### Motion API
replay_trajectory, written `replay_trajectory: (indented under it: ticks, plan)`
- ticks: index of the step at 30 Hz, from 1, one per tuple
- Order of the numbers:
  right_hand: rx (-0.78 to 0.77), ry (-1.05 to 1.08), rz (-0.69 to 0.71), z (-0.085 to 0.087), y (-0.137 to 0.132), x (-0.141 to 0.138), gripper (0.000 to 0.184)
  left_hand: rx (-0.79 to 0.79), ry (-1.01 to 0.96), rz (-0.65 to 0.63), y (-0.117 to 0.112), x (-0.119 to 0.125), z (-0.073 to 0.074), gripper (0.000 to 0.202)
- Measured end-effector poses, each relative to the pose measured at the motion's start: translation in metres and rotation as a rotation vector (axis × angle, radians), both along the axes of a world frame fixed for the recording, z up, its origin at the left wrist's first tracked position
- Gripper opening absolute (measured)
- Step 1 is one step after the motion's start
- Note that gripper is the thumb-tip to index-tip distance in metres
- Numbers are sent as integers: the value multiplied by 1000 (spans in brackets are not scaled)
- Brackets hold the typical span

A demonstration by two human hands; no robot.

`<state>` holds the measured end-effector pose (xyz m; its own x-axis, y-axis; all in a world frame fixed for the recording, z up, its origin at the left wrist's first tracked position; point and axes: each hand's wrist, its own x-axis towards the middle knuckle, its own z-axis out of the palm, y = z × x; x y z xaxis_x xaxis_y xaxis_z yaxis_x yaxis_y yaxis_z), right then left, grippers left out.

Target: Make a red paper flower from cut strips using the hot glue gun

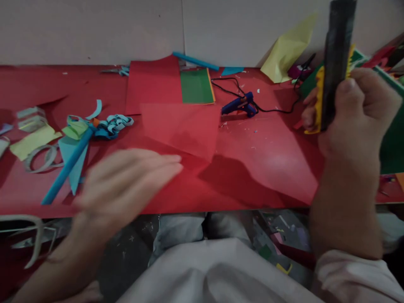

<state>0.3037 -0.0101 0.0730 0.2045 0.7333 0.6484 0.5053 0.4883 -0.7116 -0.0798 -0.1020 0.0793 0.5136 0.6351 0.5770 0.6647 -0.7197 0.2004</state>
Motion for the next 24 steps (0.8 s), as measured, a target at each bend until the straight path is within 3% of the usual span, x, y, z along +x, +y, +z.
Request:
replay_trajectory:
  ticks: [3,4,6,7,9,12,15,18,24]
  plan:
    - [-102,41,148,-16,5,-16,33,202,290,-129,-3,39,-37,23]
    - [-159,39,206,-21,5,-22,37,152,356,-112,-1,47,-48,23]
    - [-292,48,356,-31,6,-33,41,-106,285,-185,5,51,-62,39]
    - [-355,64,434,-36,6,-37,43,-259,218,-221,9,46,-65,45]
    - [-463,105,563,-43,6,-44,44,-461,131,-176,16,23,-66,45]
    - [-538,122,628,-48,5,-46,35,-522,282,9,26,-20,-64,59]
    - [-428,-31,618,-45,5,-47,21,-576,391,28,33,-44,-67,77]
    - [-231,-347,593,-37,4,-50,13,-566,381,46,40,-43,-74,81]
    - [-114,-672,669,-35,-8,-65,24,-464,398,74,50,-33,-86,73]
